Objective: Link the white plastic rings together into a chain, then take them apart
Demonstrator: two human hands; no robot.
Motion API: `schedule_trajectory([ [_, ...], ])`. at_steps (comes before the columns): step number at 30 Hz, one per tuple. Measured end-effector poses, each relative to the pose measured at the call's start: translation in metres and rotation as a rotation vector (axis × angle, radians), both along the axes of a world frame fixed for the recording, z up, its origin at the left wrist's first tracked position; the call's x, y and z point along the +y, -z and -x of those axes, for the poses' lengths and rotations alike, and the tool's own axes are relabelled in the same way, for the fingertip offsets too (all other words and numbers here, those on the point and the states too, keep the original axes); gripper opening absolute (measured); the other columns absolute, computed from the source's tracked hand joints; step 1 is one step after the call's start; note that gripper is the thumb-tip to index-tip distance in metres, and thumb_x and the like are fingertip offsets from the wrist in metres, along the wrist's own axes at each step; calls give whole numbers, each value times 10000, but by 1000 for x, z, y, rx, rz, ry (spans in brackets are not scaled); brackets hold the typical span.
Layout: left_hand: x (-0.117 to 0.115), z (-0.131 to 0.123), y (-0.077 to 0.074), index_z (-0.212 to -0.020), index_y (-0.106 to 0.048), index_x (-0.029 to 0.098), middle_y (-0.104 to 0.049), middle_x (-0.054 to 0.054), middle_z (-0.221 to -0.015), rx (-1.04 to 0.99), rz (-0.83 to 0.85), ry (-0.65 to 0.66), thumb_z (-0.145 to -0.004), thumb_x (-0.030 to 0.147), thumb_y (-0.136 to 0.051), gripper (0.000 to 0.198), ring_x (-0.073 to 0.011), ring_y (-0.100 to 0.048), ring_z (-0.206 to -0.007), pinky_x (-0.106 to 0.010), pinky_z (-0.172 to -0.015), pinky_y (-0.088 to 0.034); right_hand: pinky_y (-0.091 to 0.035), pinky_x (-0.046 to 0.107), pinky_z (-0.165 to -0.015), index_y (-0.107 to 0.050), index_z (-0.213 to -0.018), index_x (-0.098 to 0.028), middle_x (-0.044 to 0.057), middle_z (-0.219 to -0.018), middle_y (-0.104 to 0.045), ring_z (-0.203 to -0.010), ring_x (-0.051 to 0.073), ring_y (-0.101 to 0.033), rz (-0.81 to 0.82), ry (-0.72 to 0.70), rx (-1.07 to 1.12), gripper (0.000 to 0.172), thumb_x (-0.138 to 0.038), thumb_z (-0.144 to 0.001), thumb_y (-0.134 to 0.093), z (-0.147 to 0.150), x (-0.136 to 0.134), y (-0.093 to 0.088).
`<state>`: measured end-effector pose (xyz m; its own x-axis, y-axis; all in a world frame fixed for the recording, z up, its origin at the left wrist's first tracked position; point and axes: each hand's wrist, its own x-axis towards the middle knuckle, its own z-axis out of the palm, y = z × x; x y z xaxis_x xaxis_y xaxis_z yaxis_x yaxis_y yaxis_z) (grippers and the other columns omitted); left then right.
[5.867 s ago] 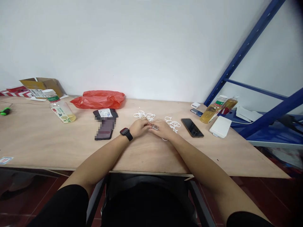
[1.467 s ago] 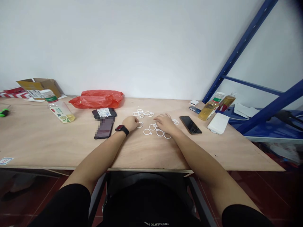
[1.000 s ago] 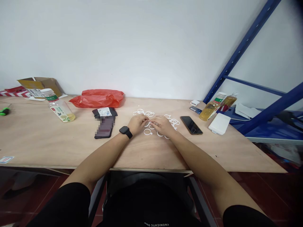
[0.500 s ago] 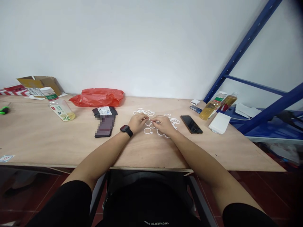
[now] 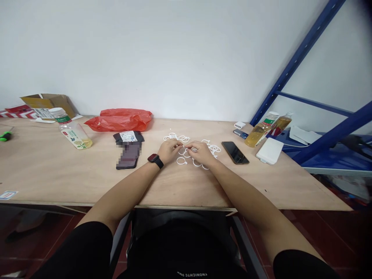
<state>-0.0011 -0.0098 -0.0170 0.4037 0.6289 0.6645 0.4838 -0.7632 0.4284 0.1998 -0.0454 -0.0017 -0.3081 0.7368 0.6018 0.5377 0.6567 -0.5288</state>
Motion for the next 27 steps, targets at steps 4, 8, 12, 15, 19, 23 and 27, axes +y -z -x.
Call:
schedule_trajectory([
  [4, 1, 0, 1, -846, -688, 186, -694, -28, -828, -28, 29, 58, -899, 242, -627, 99, -142, -602, -740, -287, -731, -482, -540, 285, -757, -776, -840, -223, 21, -825, -754, -784, 166, -701, -2, 5, -13, 249, -73, -749, -601, -2, 2, 0],
  [8, 3, 0, 4, -845, -700, 186, -698, -28, -814, -37, 108, 115, -903, 266, -617, 130, -139, -610, -734, -276, -704, -482, -532, 270, -718, -773, -770, -208, 21, -772, -750, -732, 162, -696, -7, -6, -75, 226, -64, -716, -607, -3, 1, -2],
  [12, 5, 1, 8, -850, -710, 181, -706, -31, -819, -24, 168, 143, -899, 259, -610, 137, -142, -619, -734, -276, -695, -482, -529, 266, -724, -780, -799, -214, 17, -788, -757, -724, 157, -698, 22, -33, -125, 221, -82, -731, -616, -5, 0, -5],
  [15, 7, 0, 9, -846, -710, 182, -702, -31, -816, -12, 184, 118, -897, 264, -612, 137, -142, -613, -730, -274, -688, -479, -526, 261, -718, -781, -839, -225, 9, -808, -763, -721, 150, -698, 67, -53, -153, 210, -109, -771, -619, -5, 0, -6],
  [19, 12, 1, 8, -852, -702, 182, -698, -41, -843, 8, 129, 41, -915, 340, -596, 200, -159, -613, -783, -300, -755, -489, -525, 266, -716, -766, -865, -220, 17, -834, -763, -757, 157, -701, 81, -19, -104, 158, -160, -811, -631, -4, 1, -5],
  [23, 22, 7, 12, -950, -703, 184, -713, -79, -996, 96, 92, -56, -983, 386, -452, 324, -201, -627, -957, -365, -916, -469, -526, 269, -698, -744, -848, -203, 18, -807, -750, -741, 162, -693, 84, 73, -11, 152, -155, -785, -615, -5, 2, -2],
  [27, 28, 12, 22, -1135, -675, 214, -624, -117, -1296, 303, 104, -232, -927, 402, -537, 313, -299, -536, -1210, -478, -1020, -404, -513, 259, -679, -728, -804, -185, 12, -747, -733, -680, 151, -675, 82, 112, -1, 138, -150, -754, -604, -8, 5, 0],
])
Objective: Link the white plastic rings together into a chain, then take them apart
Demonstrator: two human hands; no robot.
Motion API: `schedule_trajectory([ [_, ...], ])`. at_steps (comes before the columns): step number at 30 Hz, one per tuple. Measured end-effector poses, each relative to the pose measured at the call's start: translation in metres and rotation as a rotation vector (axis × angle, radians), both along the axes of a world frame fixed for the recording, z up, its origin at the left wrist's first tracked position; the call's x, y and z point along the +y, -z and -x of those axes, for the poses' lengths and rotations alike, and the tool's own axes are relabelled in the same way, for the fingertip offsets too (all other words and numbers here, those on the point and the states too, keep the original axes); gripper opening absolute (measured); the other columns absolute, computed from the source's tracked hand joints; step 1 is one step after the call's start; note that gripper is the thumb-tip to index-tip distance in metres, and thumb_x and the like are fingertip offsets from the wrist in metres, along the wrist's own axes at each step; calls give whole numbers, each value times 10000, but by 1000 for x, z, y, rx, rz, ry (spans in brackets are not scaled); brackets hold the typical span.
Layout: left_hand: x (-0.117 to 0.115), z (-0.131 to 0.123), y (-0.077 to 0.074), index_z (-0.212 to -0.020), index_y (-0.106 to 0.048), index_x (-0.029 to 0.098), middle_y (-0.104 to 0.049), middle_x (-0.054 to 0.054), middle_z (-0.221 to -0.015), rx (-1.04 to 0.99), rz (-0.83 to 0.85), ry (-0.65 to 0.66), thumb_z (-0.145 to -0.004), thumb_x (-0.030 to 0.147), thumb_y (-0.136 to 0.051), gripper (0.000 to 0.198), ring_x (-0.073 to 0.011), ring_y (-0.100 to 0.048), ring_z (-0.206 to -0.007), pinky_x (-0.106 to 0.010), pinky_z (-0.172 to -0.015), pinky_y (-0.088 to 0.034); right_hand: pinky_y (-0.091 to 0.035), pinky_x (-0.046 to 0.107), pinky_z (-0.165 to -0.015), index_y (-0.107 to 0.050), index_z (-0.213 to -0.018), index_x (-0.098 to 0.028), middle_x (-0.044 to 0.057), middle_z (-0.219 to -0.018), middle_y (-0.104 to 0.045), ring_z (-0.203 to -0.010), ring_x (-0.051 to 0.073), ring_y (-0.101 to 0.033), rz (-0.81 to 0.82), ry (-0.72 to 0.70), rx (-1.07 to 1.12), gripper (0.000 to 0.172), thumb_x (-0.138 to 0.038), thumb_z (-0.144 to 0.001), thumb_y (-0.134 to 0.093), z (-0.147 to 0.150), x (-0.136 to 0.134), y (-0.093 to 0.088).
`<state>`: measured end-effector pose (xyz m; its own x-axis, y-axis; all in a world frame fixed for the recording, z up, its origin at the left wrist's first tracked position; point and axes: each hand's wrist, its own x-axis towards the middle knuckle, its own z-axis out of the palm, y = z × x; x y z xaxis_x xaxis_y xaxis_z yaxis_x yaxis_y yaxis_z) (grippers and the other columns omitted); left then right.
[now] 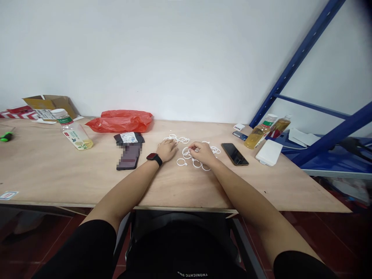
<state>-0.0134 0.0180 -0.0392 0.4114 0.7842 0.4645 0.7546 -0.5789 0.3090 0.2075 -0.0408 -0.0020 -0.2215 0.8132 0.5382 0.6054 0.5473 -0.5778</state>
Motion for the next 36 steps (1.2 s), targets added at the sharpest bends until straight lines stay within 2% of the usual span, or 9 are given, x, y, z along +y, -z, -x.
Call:
schedule_trajectory([
  [3, -1, 0, 4, -1201, -640, 243, -572, -124, -1369, 103, 15, -35, -894, 435, -577, 367, -354, -477, -1265, -554, -1012, -375, -498, 249, -658, -714, -763, -185, 4, -717, -724, -648, 143, -661, -12, 2, -24, 134, -132, -733, -594, -1, 2, 1],
  [6, -4, -2, 3, -1174, -644, 241, -615, -135, -1273, 118, -1, -54, -892, 420, -576, 341, -351, -504, -1206, -563, -996, -368, -482, 241, -636, -697, -737, -189, -2, -693, -712, -628, 138, -649, -23, -5, -58, 135, -119, -732, -581, 0, 2, 0],
  [10, -6, -3, 2, -999, -694, 213, -642, -139, -1104, 105, -7, -128, -858, 406, -620, 250, -331, -542, -1084, -528, -951, -395, -484, 251, -666, -693, -777, -196, 6, -739, -720, -672, 146, -657, -38, -13, -108, 144, -121, -758, -572, 0, 1, -1],
  [14, -3, -1, 3, -851, -712, 208, -656, -118, -1026, 87, -31, -129, -855, 369, -630, 181, -296, -564, -1002, -496, -917, -414, -493, 273, -717, -696, -806, -207, 14, -801, -730, -745, 164, -662, -33, -22, -160, 168, -109, -752, -571, -3, 3, 2],
  [18, 0, 3, 1, -846, -731, 220, -674, -93, -1025, 18, -89, -61, -884, 316, -604, 164, -257, -585, -985, -459, -927, -424, -491, 279, -709, -697, -765, -207, 15, -793, -724, -764, 179, -654, 8, -13, -233, 189, -80, -707, -569, -8, 8, 3],
  [21, -3, 3, -5, -899, -737, 219, -663, -93, -1103, -46, -143, 16, -899, 301, -594, 165, -254, -586, -1048, -454, -955, -435, -498, 305, -773, -697, -734, -201, 27, -805, -725, -809, 195, -656, -8, -10, -247, 192, -60, -691, -575, -9, 10, 3],
  [28, -26, -11, -22, -945, -719, 206, -640, -117, -1156, -55, -252, 333, -932, 275, -548, 185, -235, -593, -1078, -435, -961, -485, -505, 363, -866, -678, -1130, -218, 59, -991, -730, -896, 209, -666, -124, 11, -115, 300, -234, -831, -649, -4, 5, -1],
  [32, -30, -14, -24, -952, -723, 203, -656, -117, -1114, -22, -249, 374, -945, 284, -529, 211, -227, -609, -1042, -418, -938, -499, -510, 363, -862, -706, -1053, -224, 55, -940, -737, -879, 207, -673, -169, -38, -123, 209, -221, -859, -630, -3, 3, -2],
  [36, -29, -14, -23, -925, -725, 183, -677, -116, -1041, -9, -295, 378, -957, 299, -519, 239, -226, -624, -989, -397, -897, -505, -519, 354, -854, -712, -1056, -230, 52, -968, -742, -869, 202, -677, -195, -54, -107, 213, -230, -853, -648, -2, 2, -2],
])
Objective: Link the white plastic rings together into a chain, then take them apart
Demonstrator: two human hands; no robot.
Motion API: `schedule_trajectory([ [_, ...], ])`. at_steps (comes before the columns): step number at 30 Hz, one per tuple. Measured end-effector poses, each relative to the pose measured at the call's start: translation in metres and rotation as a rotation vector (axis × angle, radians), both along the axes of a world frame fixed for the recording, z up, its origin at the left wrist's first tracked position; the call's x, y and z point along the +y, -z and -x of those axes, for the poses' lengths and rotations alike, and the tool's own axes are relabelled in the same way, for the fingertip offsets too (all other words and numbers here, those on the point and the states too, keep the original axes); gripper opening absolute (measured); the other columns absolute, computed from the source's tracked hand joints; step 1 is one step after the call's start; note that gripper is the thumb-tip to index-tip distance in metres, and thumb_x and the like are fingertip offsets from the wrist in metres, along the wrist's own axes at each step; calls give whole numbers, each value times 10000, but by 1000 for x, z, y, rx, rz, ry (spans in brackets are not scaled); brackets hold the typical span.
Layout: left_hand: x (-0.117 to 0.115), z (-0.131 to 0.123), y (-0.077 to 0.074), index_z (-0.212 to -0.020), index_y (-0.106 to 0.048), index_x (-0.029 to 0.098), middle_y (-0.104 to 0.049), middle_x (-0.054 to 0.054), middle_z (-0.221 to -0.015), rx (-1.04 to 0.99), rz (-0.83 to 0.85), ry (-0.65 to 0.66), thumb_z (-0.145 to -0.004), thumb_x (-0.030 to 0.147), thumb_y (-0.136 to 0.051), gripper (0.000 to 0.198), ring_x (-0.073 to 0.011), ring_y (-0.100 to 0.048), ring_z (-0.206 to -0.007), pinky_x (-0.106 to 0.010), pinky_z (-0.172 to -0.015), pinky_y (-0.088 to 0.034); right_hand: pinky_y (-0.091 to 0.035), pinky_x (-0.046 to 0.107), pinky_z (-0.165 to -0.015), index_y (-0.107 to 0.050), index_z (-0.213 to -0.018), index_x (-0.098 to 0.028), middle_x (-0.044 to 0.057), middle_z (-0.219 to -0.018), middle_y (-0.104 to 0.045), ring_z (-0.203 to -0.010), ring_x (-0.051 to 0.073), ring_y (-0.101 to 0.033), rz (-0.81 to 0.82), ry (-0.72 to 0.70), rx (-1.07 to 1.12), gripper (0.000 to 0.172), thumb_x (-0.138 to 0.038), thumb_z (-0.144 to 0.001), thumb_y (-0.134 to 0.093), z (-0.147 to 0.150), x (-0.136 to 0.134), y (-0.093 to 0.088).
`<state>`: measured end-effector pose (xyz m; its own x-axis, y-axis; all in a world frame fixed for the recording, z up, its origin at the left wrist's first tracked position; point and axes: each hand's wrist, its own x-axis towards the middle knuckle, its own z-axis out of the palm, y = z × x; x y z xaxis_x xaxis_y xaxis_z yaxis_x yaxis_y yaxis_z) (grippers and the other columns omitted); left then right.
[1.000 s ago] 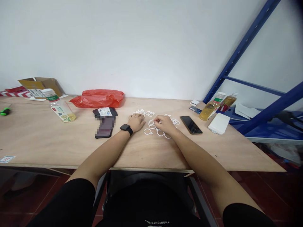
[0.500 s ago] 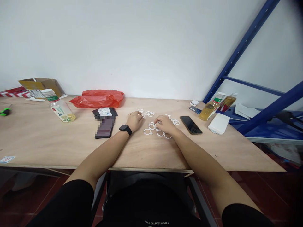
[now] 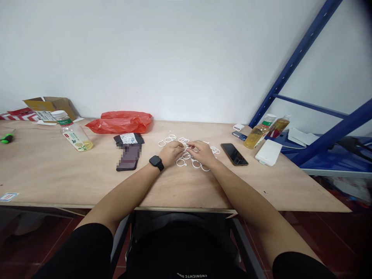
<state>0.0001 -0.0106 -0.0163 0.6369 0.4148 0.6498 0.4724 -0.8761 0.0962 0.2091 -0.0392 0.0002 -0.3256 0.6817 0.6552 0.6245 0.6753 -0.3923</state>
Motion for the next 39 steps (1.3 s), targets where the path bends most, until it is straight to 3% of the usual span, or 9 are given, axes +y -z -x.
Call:
schedule_trajectory([
  [5, -1, 0, -1, -895, -716, 189, -681, -101, -988, -8, 15, 19, -963, 316, -518, 245, -208, -632, -956, -370, -878, -502, -519, 367, -865, -727, -1038, -228, 62, -957, -747, -883, 211, -679, -9, -15, -22, 191, -237, -887, -610, 2, -1, -2],
  [12, -4, 1, 0, -931, -692, 199, -631, -102, -1084, -97, 48, -5, -928, 341, -580, 181, -198, -616, -984, -355, -877, -511, -512, 359, -857, -724, -972, -216, 65, -949, -745, -902, 216, -674, -7, -35, -40, 160, -236, -920, -575, 1, -3, -7],
  [16, -1, 6, -5, -1042, -660, 190, -619, -115, -1101, -182, 74, -37, -872, 447, -652, 309, -227, -598, -1040, -381, -908, -506, -503, 358, -860, -722, -951, -212, 65, -928, -740, -899, 218, -669, -12, -6, -41, 155, -216, -915, -571, -1, -2, -7],
  [20, 11, 18, -5, -1121, -646, 181, -632, -111, -1119, -193, 146, -193, -857, 498, -648, 412, -243, -588, -1069, -393, -964, -477, -499, 348, -864, -725, -947, -216, 56, -942, -747, -911, 212, -674, 33, 26, -46, 151, -204, -904, -580, -2, 1, -3],
  [25, 25, 36, 5, -1094, -703, 212, -623, -115, -1200, -46, 347, -662, -882, 463, -562, 357, -307, -554, -1140, -467, -1024, -404, -506, 338, -841, -732, -944, -215, 48, -932, -752, -879, 201, -686, 121, 44, -48, 155, -179, -864, -603, -3, 4, 4],
  [27, 27, 40, 9, -1112, -707, 239, -607, -113, -1258, 21, 418, -757, -869, 484, -555, 377, -334, -531, -1181, -495, -1032, -379, -508, 332, -831, -731, -955, -220, 42, -937, -751, -873, 195, -687, 153, 42, -44, 171, -172, -857, -599, -4, 3, 5],
  [34, 26, 38, 8, -1151, -693, 266, -616, -110, -1271, 144, 470, -779, -867, 465, -530, 383, -352, -530, -1167, -526, -984, -379, -500, 324, -812, -725, -913, -203, 43, -924, -745, -885, 199, -670, 220, -7, -155, 176, -124, -822, -596, -3, 2, 4],
  [39, 27, 39, 6, -981, -743, 246, -665, -119, -1121, 120, 481, -785, -848, 436, -571, 289, -357, -562, -1102, -532, -949, -400, -498, 353, -875, -740, -934, -213, 45, -959, -736, -938, 205, -654, 189, -50, -143, 261, -77, -810, -557, -4, 5, 5],
])
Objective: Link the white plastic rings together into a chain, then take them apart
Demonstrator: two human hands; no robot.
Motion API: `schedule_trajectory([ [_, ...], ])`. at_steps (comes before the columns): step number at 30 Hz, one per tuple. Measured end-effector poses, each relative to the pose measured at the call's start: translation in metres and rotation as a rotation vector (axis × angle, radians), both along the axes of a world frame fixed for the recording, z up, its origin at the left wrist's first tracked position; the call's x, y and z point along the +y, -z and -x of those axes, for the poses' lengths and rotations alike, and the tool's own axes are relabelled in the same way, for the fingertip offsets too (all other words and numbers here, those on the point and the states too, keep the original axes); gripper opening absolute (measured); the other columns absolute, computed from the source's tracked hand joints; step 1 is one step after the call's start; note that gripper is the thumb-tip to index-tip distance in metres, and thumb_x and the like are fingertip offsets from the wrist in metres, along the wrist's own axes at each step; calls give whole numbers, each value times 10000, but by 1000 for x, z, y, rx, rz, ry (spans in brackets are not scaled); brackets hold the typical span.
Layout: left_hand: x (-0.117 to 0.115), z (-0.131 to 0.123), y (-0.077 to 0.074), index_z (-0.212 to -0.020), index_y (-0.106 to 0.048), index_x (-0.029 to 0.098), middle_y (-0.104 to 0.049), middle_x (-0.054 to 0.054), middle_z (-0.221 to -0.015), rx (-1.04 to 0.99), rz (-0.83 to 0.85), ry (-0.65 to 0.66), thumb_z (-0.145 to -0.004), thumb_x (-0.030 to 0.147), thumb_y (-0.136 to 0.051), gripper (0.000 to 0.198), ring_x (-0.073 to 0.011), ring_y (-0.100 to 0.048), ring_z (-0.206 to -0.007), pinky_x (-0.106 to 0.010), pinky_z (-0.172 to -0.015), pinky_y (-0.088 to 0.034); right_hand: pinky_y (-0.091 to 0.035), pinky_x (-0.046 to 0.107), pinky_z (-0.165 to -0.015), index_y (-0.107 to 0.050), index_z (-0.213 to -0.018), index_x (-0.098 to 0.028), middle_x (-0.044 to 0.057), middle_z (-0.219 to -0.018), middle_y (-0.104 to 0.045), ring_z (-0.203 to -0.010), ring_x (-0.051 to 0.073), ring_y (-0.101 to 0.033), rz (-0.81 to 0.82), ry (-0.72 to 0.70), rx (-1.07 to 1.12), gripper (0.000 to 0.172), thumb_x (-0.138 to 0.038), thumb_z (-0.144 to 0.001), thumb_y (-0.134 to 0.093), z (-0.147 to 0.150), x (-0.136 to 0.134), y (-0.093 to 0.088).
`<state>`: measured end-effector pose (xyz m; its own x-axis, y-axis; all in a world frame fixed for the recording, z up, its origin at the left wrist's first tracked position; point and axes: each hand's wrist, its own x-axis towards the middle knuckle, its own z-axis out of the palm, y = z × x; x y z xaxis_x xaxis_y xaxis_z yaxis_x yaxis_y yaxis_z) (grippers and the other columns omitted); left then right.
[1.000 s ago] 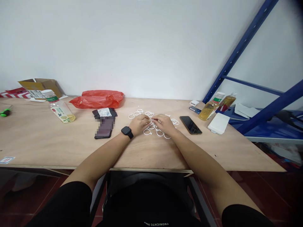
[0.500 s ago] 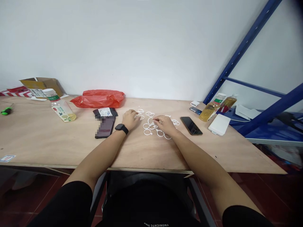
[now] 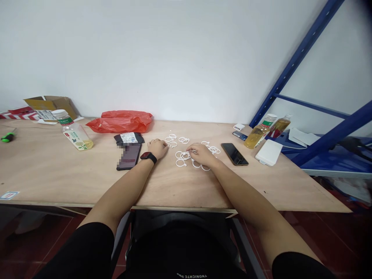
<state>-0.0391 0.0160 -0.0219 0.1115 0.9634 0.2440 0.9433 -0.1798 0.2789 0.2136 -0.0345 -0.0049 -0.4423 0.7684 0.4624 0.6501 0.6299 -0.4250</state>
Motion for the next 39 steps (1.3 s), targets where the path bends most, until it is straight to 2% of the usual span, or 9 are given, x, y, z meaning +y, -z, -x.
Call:
schedule_trajectory([
  [4, 0, -1, -2, -842, -729, 196, -659, -106, -1042, -176, -160, 96, -826, 335, -627, 173, -292, -604, -1031, -469, -947, -452, -495, 387, -923, -735, -996, -219, 58, -1001, -732, -986, 217, -649, -49, 7, 48, 274, -101, -821, -562, 1, 0, 1],
  [8, -9, -12, -6, -821, -677, 175, -631, -95, -1048, -392, -428, 449, -825, 329, -677, 154, -210, -623, -1001, -364, -917, -511, -503, 404, -936, -699, -1115, -219, 72, -1063, -726, -1004, 222, -658, -65, 17, 127, 293, -165, -850, -584, 3, -3, 0],
  [12, -24, -28, -11, -849, -651, 188, -638, -94, -1101, -355, -501, 770, -859, 302, -657, 114, -198, -630, -1026, -364, -899, -536, -515, 400, -931, -627, -1266, -237, 68, -1082, -724, -1001, 218, -669, -58, 46, 213, 375, -237, -897, -561, 5, -6, -2],
  [15, -31, -35, -13, -856, -643, 188, -635, -105, -1151, -296, -502, 886, -880, 266, -628, 83, -196, -629, -1053, -363, -905, -543, -515, 401, -944, -618, -1293, -253, 66, -1121, -718, -1033, 219, -666, -41, 32, 241, 382, -250, -923, -525, 5, -7, -2],
  [22, -33, -36, -11, -990, -627, 183, -649, -122, -1135, -301, -509, 899, -907, 288, -603, 136, -204, -633, -1060, -373, -904, -545, -556, 343, -862, -726, -1095, -233, 55, -1055, -739, -928, 191, -694, 40, 28, 362, 264, -217, -871, -589, 9, -8, -5],
  [25, -36, -38, -10, -1054, -616, 177, -688, -101, -1043, -339, -503, 824, -922, 307, -583, 189, -196, -650, -984, -363, -869, -541, -555, 337, -863, -739, -1060, -232, 50, -1026, -745, -921, 188, -696, 35, 25, 342, 252, -192, -859, -592, 12, -11, -7],
  [29, -39, -39, -13, -969, -664, 188, -720, -75, -958, -346, -444, 714, -959, 315, -523, 190, -183, -662, -911, -341, -848, -525, -552, 333, -854, -745, -1043, -234, 49, -993, -751, -907, 187, -701, 28, 8, 292, 227, -208, -862, -611, 13, -15, -8],
  [34, -38, -38, -15, -942, -716, 202, -737, -68, -949, -377, -371, 739, -953, 324, -535, 218, -177, -680, -891, -337, -841, -537, -545, 333, -827, -750, -1001, -232, 43, -934, -756, -872, 189, -701, 23, 9, 269, 182, -227, -856, -640, 12, -15, -8],
  [39, -36, -40, -12, -1006, -729, 208, -734, -76, -1081, -455, -357, 801, -909, 282, -584, 189, -192, -679, -1025, -380, -951, -528, -531, 325, -801, -750, -864, -218, 35, -858, -756, -823, 192, -697, -23, 24, 280, 79, -246, -823, -688, 10, -13, -7],
])
